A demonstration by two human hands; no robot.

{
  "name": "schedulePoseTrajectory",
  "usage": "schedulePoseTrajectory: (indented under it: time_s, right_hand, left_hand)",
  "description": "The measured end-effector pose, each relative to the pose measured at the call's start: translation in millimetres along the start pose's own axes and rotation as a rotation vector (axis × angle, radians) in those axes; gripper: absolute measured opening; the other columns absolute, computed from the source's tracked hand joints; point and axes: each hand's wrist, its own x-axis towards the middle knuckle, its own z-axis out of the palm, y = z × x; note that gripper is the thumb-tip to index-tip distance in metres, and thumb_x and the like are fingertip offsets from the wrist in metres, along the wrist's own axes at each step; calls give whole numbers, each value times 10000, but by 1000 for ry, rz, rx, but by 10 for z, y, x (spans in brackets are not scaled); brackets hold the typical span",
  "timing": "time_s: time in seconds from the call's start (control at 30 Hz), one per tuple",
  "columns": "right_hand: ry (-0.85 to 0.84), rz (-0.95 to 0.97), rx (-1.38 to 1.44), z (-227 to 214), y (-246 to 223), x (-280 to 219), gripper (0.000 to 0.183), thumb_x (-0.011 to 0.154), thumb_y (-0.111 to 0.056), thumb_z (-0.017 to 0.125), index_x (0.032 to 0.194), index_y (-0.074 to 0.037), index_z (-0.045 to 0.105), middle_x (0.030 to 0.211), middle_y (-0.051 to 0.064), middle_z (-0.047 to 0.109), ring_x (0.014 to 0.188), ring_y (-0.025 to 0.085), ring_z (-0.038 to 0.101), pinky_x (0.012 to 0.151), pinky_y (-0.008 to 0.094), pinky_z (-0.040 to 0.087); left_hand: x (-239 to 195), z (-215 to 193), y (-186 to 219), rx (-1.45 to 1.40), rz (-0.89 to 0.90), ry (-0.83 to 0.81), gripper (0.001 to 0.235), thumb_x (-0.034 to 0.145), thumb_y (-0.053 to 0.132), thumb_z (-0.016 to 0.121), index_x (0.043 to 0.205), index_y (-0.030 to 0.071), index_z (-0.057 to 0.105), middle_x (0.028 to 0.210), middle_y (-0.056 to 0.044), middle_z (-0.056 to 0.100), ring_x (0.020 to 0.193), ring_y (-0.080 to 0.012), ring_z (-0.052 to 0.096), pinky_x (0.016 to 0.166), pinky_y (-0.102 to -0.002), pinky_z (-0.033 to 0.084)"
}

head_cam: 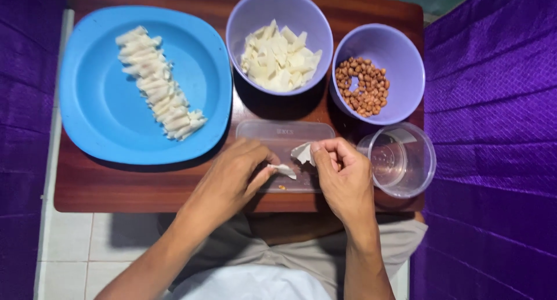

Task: The person sits cross-legged on the floor and prepares spring rolls by hand. They place peanuts into square wrappers, fold them into triangular shapes, and seal the edges using water from a small container. The finished rolls are placed on a blue plate.

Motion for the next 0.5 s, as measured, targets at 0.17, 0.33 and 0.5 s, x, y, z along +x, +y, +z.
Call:
schedulePoseTrajectory:
  time_s: [0.17, 0.33, 0.5]
  right_hand:
    - [3, 34, 23, 1, -52, -1, 128, 923, -165, 717, 880, -83, 806, 517, -19, 416, 543, 78, 421, 518, 263, 419]
    - [-13, 36, 30, -7, -17, 19, 140, 914, -168, 716, 865, -73, 807, 513, -10, 429, 537, 86, 421, 504, 260, 398]
    - [-67, -78, 82, -31, 63, 14, 193, 923, -142, 680, 814, 2, 747, 652, -37, 547, 579, 58, 397, 509, 213, 324]
  left_hand:
    - [-45, 62, -37, -84, -109, 121, 246, 922, 216, 700, 1153, 133, 705, 829, -122, 732, 829, -350, 702, 733, -431, 567]
    - [-74, 54, 10, -128, -144, 174, 283, 940, 208, 676, 1215, 146, 701, 852, -152, 745, 866, -375, 708, 753, -430, 573]
    - [-108, 26, 107, -12, -120, 240, 345, 904, 228, 693, 1199, 53, 661, 978, -82, 591, 863, -232, 611, 794, -362, 508]
